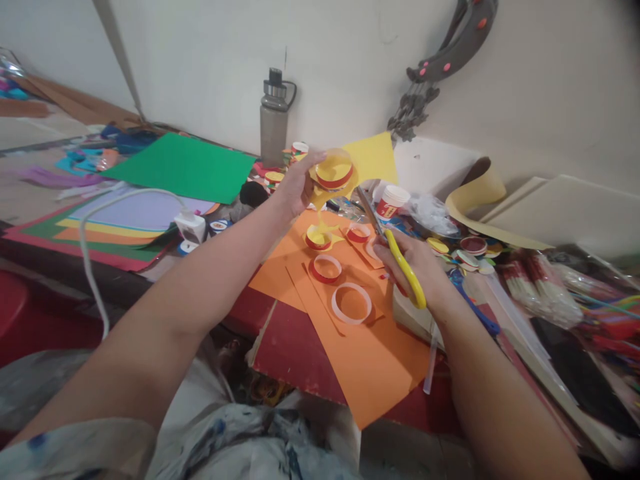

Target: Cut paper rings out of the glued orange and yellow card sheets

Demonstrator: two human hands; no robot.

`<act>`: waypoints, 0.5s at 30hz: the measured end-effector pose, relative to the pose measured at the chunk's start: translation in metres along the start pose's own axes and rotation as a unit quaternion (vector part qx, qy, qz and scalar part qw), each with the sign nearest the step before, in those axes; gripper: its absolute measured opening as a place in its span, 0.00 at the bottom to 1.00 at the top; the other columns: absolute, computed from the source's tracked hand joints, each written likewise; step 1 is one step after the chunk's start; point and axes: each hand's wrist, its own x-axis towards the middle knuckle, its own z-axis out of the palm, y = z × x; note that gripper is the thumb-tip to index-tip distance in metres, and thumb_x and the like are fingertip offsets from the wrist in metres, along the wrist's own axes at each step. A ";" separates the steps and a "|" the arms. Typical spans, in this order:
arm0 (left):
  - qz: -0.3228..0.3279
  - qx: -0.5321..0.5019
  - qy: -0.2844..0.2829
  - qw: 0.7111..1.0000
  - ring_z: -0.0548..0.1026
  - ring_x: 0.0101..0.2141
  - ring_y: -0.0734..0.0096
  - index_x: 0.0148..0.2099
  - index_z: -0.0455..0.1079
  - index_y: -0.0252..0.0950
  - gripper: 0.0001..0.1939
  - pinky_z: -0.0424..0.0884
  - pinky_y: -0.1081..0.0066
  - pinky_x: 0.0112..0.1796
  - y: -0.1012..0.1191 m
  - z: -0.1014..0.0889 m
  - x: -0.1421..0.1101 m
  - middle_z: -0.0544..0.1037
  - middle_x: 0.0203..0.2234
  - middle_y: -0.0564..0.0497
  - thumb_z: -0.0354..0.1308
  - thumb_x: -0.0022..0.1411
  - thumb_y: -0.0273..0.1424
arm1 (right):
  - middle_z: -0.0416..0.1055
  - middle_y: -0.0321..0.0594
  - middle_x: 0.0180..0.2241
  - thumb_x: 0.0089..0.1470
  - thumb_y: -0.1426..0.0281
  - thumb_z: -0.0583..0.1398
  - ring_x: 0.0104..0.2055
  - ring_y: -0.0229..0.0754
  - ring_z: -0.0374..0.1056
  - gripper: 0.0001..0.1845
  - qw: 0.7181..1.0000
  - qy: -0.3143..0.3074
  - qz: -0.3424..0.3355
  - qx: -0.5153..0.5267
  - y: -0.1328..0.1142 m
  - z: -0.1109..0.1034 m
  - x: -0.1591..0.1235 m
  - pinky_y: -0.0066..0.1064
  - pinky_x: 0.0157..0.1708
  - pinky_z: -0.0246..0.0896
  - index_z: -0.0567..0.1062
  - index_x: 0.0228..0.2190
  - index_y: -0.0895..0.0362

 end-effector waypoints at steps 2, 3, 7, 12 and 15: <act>-0.003 0.001 0.003 1.000 0.85 0.65 0.38 0.73 0.74 0.36 0.43 0.87 0.53 0.58 0.000 0.002 0.000 0.91 0.53 0.40 0.68 0.61 0.51 | 0.67 0.35 0.23 0.65 0.41 0.64 0.26 0.42 0.62 0.27 1.000 -0.005 0.000 -0.002 -0.001 0.000 0.000 0.33 0.27 0.56 0.71 0.31 0.50; -0.003 0.002 0.005 1.000 0.85 0.65 0.38 0.73 0.75 0.37 0.42 0.87 0.53 0.58 0.000 0.003 -0.001 0.91 0.52 0.40 0.68 0.62 0.51 | 0.67 0.35 0.22 0.64 0.40 0.64 0.27 0.42 0.62 0.28 1.000 -0.007 0.001 -0.003 -0.001 0.000 -0.001 0.33 0.27 0.56 0.71 0.31 0.50; -0.009 0.007 0.010 1.000 0.85 0.65 0.40 0.70 0.76 0.36 0.38 0.86 0.55 0.60 0.002 0.007 -0.004 0.91 0.52 0.40 0.66 0.64 0.50 | 0.66 0.34 0.21 0.63 0.39 0.65 0.25 0.42 0.61 0.29 1.000 -0.014 0.010 0.004 -0.003 -0.001 -0.001 0.33 0.27 0.54 0.71 0.31 0.50; -0.004 0.005 0.022 1.000 0.83 0.67 0.40 0.72 0.75 0.33 0.41 0.86 0.56 0.60 0.001 0.005 -0.003 0.90 0.55 0.38 0.67 0.62 0.50 | 0.66 0.34 0.21 0.63 0.37 0.64 0.24 0.42 0.61 0.30 1.000 -0.017 0.018 0.013 -0.004 -0.001 -0.002 0.33 0.26 0.55 0.73 0.32 0.51; 0.008 -0.008 0.025 1.000 0.82 0.68 0.38 0.75 0.73 0.34 0.44 0.87 0.55 0.60 -0.003 0.002 0.001 0.90 0.56 0.38 0.68 0.61 0.49 | 0.67 0.34 0.21 0.63 0.37 0.65 0.24 0.41 0.62 0.30 1.000 -0.014 0.016 0.014 -0.005 -0.001 -0.003 0.33 0.26 0.55 0.72 0.32 0.51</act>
